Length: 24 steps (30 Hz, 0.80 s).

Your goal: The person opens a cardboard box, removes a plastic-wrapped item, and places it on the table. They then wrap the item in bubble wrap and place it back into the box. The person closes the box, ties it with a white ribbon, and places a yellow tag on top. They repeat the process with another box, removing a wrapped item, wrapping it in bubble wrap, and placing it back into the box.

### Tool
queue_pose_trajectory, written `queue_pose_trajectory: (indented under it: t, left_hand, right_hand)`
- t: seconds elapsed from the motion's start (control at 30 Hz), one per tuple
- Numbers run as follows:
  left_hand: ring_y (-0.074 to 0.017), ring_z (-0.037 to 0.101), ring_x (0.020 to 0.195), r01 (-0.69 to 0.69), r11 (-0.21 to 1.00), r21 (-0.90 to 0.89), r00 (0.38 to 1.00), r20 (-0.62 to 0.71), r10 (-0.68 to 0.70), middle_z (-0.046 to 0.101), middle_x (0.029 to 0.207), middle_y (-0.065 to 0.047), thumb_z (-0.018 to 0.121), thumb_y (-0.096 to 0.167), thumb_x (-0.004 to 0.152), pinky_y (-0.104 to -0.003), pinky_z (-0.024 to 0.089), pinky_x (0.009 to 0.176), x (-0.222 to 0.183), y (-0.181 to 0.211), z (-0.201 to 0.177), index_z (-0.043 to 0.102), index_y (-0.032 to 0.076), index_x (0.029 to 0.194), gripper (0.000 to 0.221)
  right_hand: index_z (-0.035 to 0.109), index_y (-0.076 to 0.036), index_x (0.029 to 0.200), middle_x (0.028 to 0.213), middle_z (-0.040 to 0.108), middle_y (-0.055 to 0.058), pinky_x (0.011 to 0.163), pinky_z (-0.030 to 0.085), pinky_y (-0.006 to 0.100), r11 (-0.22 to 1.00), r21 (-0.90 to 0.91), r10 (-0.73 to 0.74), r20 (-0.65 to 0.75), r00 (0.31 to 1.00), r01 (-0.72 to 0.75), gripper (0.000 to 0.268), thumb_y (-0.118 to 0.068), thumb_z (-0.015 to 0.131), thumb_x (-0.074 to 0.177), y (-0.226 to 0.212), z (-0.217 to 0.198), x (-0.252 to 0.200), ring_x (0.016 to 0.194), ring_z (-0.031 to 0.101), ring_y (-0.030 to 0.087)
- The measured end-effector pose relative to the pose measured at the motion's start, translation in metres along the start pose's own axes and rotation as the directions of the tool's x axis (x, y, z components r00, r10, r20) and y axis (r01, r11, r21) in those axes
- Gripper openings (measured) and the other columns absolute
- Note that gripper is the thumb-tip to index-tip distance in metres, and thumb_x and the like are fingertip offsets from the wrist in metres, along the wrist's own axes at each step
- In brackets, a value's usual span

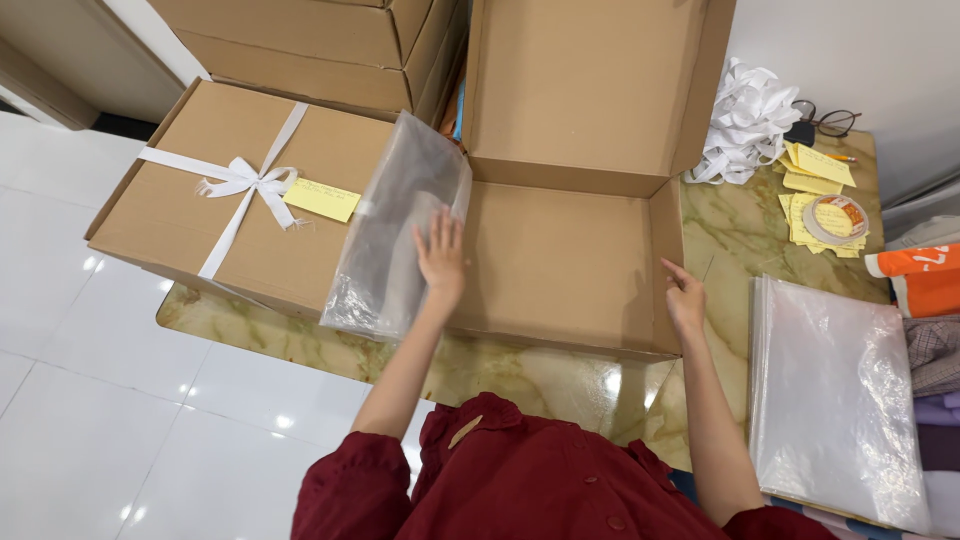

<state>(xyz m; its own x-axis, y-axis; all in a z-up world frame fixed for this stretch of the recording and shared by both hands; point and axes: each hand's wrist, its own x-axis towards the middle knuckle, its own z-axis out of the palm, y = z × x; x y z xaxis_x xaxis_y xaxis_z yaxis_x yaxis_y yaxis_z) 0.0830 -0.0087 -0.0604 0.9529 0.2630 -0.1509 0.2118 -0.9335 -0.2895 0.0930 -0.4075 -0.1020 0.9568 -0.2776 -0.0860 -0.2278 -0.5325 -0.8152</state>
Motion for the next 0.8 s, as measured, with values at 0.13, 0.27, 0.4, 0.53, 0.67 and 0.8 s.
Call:
queue_pose_trajectory:
  t: [0.13,0.27,0.4,0.53,0.67,0.8]
  left_hand:
    - [-0.0263,0.034,0.149,0.017,0.971,-0.24,0.964,-0.254,-0.08,0.043,0.154,-0.016,0.064,0.05,0.097,-0.058,0.004,0.126,0.026,-0.033,0.046,0.042,0.009,0.151,0.071]
    - [-0.0229,0.068,0.083,-0.139,0.924,-0.355,0.9,-0.435,-0.032,0.066,0.089,-0.003,0.071,0.037,0.092,-0.043,0.049,0.081,0.044,-0.04,0.071,0.066,0.014,0.097,0.024]
    - [-0.0281,0.076,0.082,-0.047,0.906,-0.42,0.936,-0.335,-0.107,0.074,0.093,-0.007,0.075,0.022,0.09,-0.042,0.054,0.075,0.045,-0.052,0.048,0.072,0.011,0.104,0.019]
    - [-0.0293,0.074,0.078,0.057,0.939,-0.338,0.954,-0.259,-0.151,0.071,0.089,-0.007,0.081,0.022,0.082,-0.041,0.054,0.069,0.054,-0.056,0.064,0.071,0.011,0.1,0.023]
    - [-0.0292,0.073,0.076,0.056,0.958,-0.28,0.986,-0.137,-0.098,0.067,0.085,-0.01,0.074,0.005,0.083,-0.04,0.058,0.061,0.068,-0.038,0.093,0.07,0.006,0.097,0.015]
    - [-0.0269,0.074,0.07,0.07,0.922,-0.382,0.989,-0.097,-0.115,0.071,0.077,-0.014,0.071,-0.006,0.083,-0.04,0.061,0.055,0.09,-0.028,0.116,0.069,0.0,0.089,0.009]
  right_hand:
    - [0.071,-0.027,0.133,0.129,0.066,0.018,0.103,0.046,0.048,0.999,-0.023,-0.03,0.006,1.0,0.031,0.046,-0.005,0.052,0.098,0.022,0.005,0.015,0.127,0.056,0.041]
    - [0.071,-0.026,0.132,0.127,0.067,0.019,0.101,0.046,0.048,0.999,-0.027,-0.033,0.008,0.999,0.033,0.046,-0.003,0.051,0.098,0.015,0.002,0.01,0.125,0.057,0.042]
    - [0.072,-0.024,0.132,0.127,0.067,0.022,0.101,0.046,0.049,0.999,-0.012,-0.037,0.022,0.999,0.037,0.046,-0.002,0.049,0.099,0.024,0.005,0.018,0.125,0.057,0.044]
    - [0.073,-0.023,0.131,0.125,0.068,0.022,0.1,0.047,0.049,0.999,-0.024,-0.042,0.022,0.999,0.043,0.044,-0.002,0.05,0.099,0.009,0.001,0.005,0.124,0.057,0.044]
    - [0.073,-0.024,0.13,0.123,0.069,0.021,0.099,0.047,0.047,0.999,-0.023,-0.035,0.024,0.999,0.036,0.045,-0.002,0.049,0.099,0.002,-0.001,-0.001,0.122,0.059,0.042]
    - [0.073,-0.023,0.129,0.124,0.068,0.022,0.1,0.047,0.048,0.999,-0.018,-0.051,0.022,0.998,0.052,0.045,0.0,0.048,0.099,0.005,-0.001,-0.001,0.122,0.059,0.044]
